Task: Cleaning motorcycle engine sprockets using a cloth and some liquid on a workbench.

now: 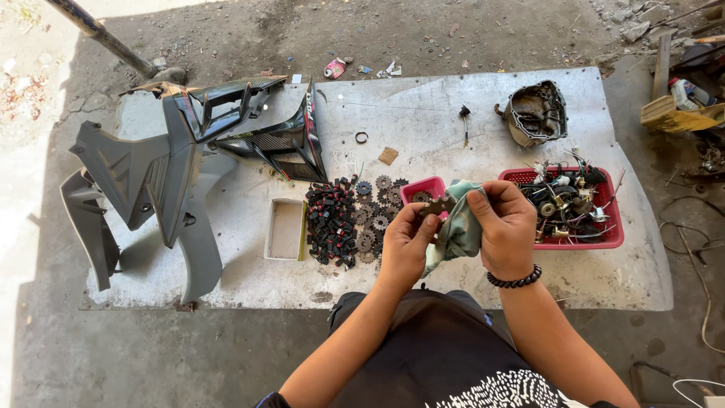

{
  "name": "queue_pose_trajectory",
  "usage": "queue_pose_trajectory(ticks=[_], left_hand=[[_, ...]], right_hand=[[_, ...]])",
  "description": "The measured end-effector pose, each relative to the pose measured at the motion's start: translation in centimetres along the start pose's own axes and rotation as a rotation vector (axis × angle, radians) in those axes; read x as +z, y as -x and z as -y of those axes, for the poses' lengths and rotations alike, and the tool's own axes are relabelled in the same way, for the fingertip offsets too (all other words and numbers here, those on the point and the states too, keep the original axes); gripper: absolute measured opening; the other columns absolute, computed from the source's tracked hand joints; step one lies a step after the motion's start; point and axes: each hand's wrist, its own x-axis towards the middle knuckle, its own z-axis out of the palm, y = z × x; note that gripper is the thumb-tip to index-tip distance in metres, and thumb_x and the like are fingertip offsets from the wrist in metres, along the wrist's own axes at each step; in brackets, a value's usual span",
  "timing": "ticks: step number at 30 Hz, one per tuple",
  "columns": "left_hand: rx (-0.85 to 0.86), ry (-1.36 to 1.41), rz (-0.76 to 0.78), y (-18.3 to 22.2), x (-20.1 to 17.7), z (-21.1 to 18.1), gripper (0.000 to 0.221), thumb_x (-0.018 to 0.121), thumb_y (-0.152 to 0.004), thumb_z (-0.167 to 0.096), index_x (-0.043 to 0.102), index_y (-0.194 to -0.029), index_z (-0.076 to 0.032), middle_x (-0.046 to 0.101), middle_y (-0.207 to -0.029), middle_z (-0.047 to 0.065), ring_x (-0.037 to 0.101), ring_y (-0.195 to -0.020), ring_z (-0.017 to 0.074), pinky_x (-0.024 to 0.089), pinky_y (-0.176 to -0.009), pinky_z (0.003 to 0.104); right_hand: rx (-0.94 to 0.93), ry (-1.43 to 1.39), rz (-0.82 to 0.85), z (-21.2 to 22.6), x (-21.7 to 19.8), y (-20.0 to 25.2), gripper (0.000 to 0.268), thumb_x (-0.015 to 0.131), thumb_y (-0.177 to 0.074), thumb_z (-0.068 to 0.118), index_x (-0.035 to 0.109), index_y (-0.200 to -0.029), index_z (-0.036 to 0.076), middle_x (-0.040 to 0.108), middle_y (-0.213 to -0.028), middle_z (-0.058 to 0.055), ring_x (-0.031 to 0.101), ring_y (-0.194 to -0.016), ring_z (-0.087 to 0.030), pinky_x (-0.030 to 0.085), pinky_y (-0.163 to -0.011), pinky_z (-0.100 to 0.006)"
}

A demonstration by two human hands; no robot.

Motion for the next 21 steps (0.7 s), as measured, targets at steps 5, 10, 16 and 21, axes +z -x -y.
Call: queue_pose_trajectory(ticks=[5,10,16,21], left_hand=[[-0.037,-0.101,0.005,0.5,-2.3,-0.3,0.019,0.067,-0.103,-0.022,0.071,-0.111,-0.005,0.067,-0.080,0.006,0.063,-0.075,0.0115,0.057,-0.068,0.027],[-0.050,-0.170,0.011,0.5,-4.0,-1.5,0.018,0.067,-0.102,-0.024,0.071,-0.105,-0.007,0.064,-0.072,0.002,0.059,-0.070,0.0069,0.053,-0.063,0.023],[-0.049,-0.105,0.127,0.1,-6.8,-2.0,0.022,0.070,-0.101,-0.019,0.070,-0.116,-0.003,0.067,-0.080,0.008,0.060,-0.074,0.0102,0.055,-0.070,0.027],[-0.039,-0.067,0.108,-0.3,-8.4,-1.7,0.019,0.065,-0.104,-0.015,0.070,-0.118,-0.002,0.067,-0.080,0.009,0.062,-0.074,0.0117,0.056,-0.069,0.028]], right_hand=[[0.046,0.213,0.234,3.0,2.7,1.2,0.020,0.085,-0.085,0.008,0.074,-0.101,0.002,0.066,-0.079,-0.007,0.058,-0.077,-0.009,0.052,-0.067,-0.027],[0.088,0.338,0.233,-0.2,4.5,2.0,0.012,0.083,-0.090,0.017,0.075,-0.093,0.007,0.063,-0.068,-0.004,0.054,-0.066,-0.008,0.049,-0.058,-0.025],[0.127,-0.114,0.004,-3.3,6.6,2.0,0.020,0.068,-0.105,0.015,0.063,-0.089,0.005,0.052,-0.061,-0.002,0.056,-0.054,-0.006,0.050,-0.051,-0.018],[0.127,-0.150,-0.131,-3.9,7.4,2.1,0.021,0.071,-0.105,0.021,0.064,-0.092,0.006,0.056,-0.062,-0.001,0.060,-0.055,-0.004,0.050,-0.052,-0.016]])
